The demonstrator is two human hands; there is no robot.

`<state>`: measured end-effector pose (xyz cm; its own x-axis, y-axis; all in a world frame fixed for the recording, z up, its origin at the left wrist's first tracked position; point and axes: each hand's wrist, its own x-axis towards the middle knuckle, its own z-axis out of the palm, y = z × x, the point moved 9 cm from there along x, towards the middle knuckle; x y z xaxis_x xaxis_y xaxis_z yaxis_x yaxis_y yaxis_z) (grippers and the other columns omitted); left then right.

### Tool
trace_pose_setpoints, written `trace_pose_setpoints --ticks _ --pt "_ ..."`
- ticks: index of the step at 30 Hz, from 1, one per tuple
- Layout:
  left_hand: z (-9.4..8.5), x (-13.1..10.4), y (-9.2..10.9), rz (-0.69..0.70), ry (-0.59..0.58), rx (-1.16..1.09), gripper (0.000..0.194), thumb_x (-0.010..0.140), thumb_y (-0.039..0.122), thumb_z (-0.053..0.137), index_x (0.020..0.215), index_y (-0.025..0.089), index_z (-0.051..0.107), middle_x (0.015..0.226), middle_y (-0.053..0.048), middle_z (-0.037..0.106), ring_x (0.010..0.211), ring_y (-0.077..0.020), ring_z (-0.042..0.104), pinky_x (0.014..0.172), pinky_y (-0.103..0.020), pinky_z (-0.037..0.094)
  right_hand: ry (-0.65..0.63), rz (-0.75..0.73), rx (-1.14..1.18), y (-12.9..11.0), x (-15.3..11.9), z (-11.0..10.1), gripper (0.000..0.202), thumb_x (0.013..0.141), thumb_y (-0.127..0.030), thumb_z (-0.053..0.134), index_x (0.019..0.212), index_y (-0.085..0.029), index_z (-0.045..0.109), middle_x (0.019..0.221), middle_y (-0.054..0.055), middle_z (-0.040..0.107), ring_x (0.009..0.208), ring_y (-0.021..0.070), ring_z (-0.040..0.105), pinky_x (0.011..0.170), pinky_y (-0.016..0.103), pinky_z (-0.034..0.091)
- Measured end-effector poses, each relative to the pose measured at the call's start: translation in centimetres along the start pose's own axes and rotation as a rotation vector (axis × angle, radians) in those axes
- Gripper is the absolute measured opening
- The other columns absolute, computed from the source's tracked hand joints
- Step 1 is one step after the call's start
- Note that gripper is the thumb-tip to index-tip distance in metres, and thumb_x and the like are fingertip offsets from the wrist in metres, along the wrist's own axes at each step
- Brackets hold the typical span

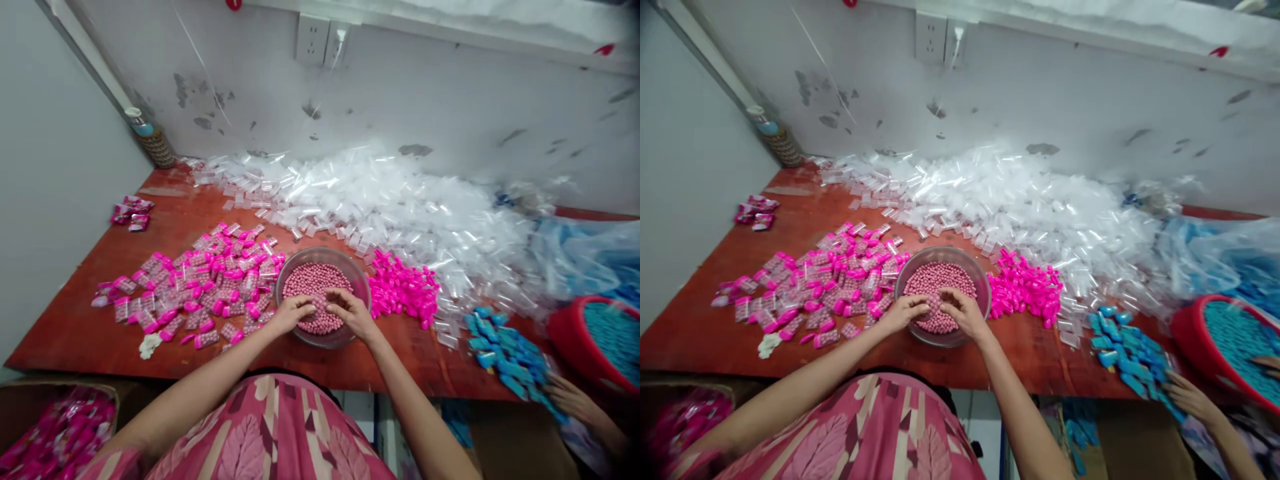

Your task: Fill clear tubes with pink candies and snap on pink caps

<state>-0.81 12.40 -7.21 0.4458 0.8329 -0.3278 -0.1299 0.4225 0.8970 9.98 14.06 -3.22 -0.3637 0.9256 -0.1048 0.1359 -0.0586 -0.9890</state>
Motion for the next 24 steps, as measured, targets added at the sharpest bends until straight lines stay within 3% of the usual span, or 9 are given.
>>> trace_pose_setpoints --ticks 5,9,12,14,17,21,24 --pt "1.0 0.7 0.7 0.008 -0.098 0.081 0.038 0.068 0.034 0.058 0.099 0.012 0.062 0.085 -0.006 0.065 0.077 -0.0179 0.058 0.074 -0.031 0.044 -0.019 -0.147 -0.322 -3.2 -1.4 -0.7 0.022 0.077 -0.025 0.052 0.098 -0.023 0.06 0.091 0.004 0.062 0.087 0.0165 0.055 0.079 0.031 0.042" --pt "1.0 0.4 1.5 0.105 -0.173 0.352 0.03 0.071 0.033 0.055 0.094 0.016 0.065 0.091 -0.005 0.066 0.085 -0.0206 0.057 0.079 -0.031 0.042 -0.037 -0.142 -0.441 -2.6 -2.5 0.4 0.014 0.075 -0.025 0.053 0.087 -0.023 0.061 0.077 0.001 0.062 0.071 0.0136 0.056 0.067 0.025 0.043" --pt "-1.2 0.3 0.5 0.062 -0.047 0.403 0.031 0.068 0.034 0.058 0.093 0.018 0.065 0.09 -0.005 0.067 0.088 -0.0224 0.057 0.08 -0.033 0.042 0.1 -0.036 -0.348 -0.1 -3.0 0.4 0.012 0.076 -0.028 0.052 0.085 -0.022 0.058 0.064 -0.002 0.058 0.058 0.0108 0.054 0.056 0.021 0.042" --pt "-2.8 0.2 -0.9 -0.028 0.058 0.294 0.036 0.064 0.036 0.061 0.093 0.016 0.064 0.087 -0.005 0.067 0.083 -0.0222 0.059 0.077 -0.034 0.045 0.246 0.03 -0.301 1.9 -3.5 -0.6 0.015 0.076 -0.03 0.052 0.087 -0.022 0.056 0.062 -0.003 0.057 0.056 0.0106 0.054 0.053 0.02 0.041" --pt "-3.5 -0.2 -2.4 -0.138 0.132 0.013 0.041 0.061 0.037 0.065 0.096 0.015 0.06 0.086 -0.003 0.065 0.078 -0.0196 0.06 0.073 -0.036 0.048 0.417 0.051 -0.363 4.1 -4.5 -3.1 0.022 0.074 -0.031 0.054 0.093 -0.022 0.056 0.078 0.0 0.061 0.067 0.0127 0.056 0.06 0.023 0.043" --pt "-2.3 -0.4 -2.5 -0.19 0.139 -0.173 0.037 0.061 0.033 0.067 0.092 0.016 0.059 0.085 -0.001 0.063 0.076 -0.017 0.06 0.074 -0.036 0.049 0.713 0.188 -0.627 6.9 -6.7 -10.0 0.025 0.081 -0.032 0.041 0.096 -0.019 0.055 0.087 0.005 0.061 0.077 0.0155 0.056 0.07 0.028 0.043" --pt "-1.1 -0.1 -2.5 -0.216 0.104 -0.151 0.034 0.059 0.034 0.069 0.087 0.016 0.061 0.082 -0.001 0.062 0.075 -0.0166 0.059 0.073 -0.035 0.049 0.75 0.273 -0.763 9.4 -6.5 -13.9 0.026 0.081 -0.026 0.038 0.098 -0.015 0.056 0.094 0.01 0.059 0.088 0.0199 0.053 0.08 0.035 0.039"
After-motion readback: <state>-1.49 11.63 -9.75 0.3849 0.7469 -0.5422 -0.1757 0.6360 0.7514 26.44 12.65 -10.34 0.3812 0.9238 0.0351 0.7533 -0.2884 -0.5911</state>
